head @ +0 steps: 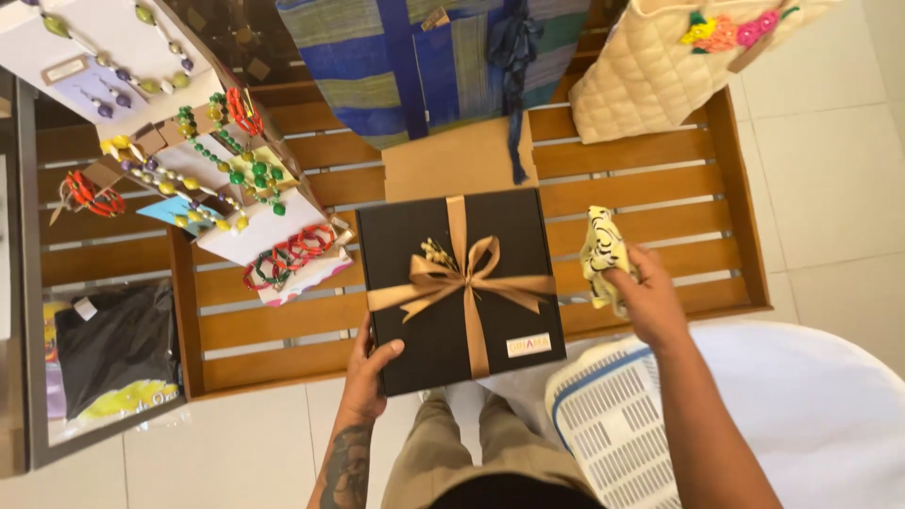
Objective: Wiping and cleaning jewelry, gift boxes, and display shelves with a cloth.
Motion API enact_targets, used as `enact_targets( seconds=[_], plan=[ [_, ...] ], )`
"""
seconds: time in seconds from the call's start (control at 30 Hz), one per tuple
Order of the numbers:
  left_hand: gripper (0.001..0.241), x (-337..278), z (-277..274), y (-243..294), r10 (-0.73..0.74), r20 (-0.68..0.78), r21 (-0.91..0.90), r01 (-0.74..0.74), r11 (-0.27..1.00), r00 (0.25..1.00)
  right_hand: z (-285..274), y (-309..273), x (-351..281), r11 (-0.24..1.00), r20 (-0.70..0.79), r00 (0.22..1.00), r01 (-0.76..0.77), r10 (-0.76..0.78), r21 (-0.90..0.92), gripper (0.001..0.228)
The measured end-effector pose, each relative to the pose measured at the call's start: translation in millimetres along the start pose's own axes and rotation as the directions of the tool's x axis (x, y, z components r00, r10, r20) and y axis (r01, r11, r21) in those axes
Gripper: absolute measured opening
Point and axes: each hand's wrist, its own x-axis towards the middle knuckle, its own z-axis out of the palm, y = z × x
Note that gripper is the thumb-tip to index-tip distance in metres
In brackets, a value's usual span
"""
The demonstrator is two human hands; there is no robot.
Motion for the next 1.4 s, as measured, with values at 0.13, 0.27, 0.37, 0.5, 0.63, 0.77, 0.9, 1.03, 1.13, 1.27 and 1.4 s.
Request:
enact_targets(
  seconds=[0.13, 0.27, 0.37, 0.5, 0.63, 0.77, 0.9, 1.03, 1.13, 1.27, 1.4],
  plan=[
    [0.09, -27, 43, 34, -0.01, -0.006, -0.033, 0.01, 0.999, 1.0, -2, -69, -58, 0.907, 0.06, 0.954, 0.298, -0.293, -0.297, 0.047],
    [0.086, -30, 60, 36, 0.024, 0.018, -0.066, -0.023, 0.998, 1.0, 22, -95, -89, 0.878, 0.247, 0.928, 0.351, -0.279, -0.325, 0.053],
    [0.084, -37, 68, 36, 0.04, 0.034, -0.109, -0.036, 0.993, 0.999, 32, -101, -105, 0.573, 0.474, 0.816, 0.573, -0.331, -0.587, 0.047],
    [0.089, -29, 67, 29, 0.063, 0.006, -0.104, -0.062, 0.993, 0.998, 23, -123, -116, 0.373, 0.637, 0.726, 0.534, 0.257, -0.759, 0.052],
    [0.09, -32, 79, 33, 0.018, -0.014, -0.067, -0.018, 0.998, 1.0, 39, -135, -116, 0.622, 0.669, 0.722, 0.445, 0.176, -0.644, 0.048],
    [0.093, -30, 88, 28, 0.01, 0.018, -0.09, -0.008, 0.996, 1.0, 80, -117, -121, 0.566, 0.593, 0.805, 0.488, 0.003, -0.665, 0.049],
    [0.098, -29, 85, 26, -0.027, -0.009, -0.072, 0.026, 0.997, 1.0, 94, -103, -139, 0.543, 0.829, 0.531, 0.649, 0.177, -0.532, 0.048],
    [0.1, -32, 80, 26, 0.012, 0.003, -0.08, -0.011, 0.997, 1.0, 100, -119, -135, 0.608, 0.754, 0.62, 0.52, 0.215, -0.6, 0.046],
    [0.101, -32, 79, 24, -0.021, -0.011, -0.071, 0.02, 0.997, 1.0, 105, -107, -134, 0.591, 0.527, 0.849, 0.406, 0.037, -0.697, 0.048],
    [0.102, -33, 75, 19, 0.003, 0.009, -0.032, -0.002, 0.999, 1.0, 109, -100, -141, 0.599, 0.807, 0.565, 0.591, 0.171, -0.54, 0.047],
    [0.1, -45, 80, 25, -0.037, 0.012, -0.06, 0.038, 0.997, 0.999, 111, -112, -134, 0.656, 0.707, 0.694, 0.472, 0.135, -0.589, 0.047]
  ],
)
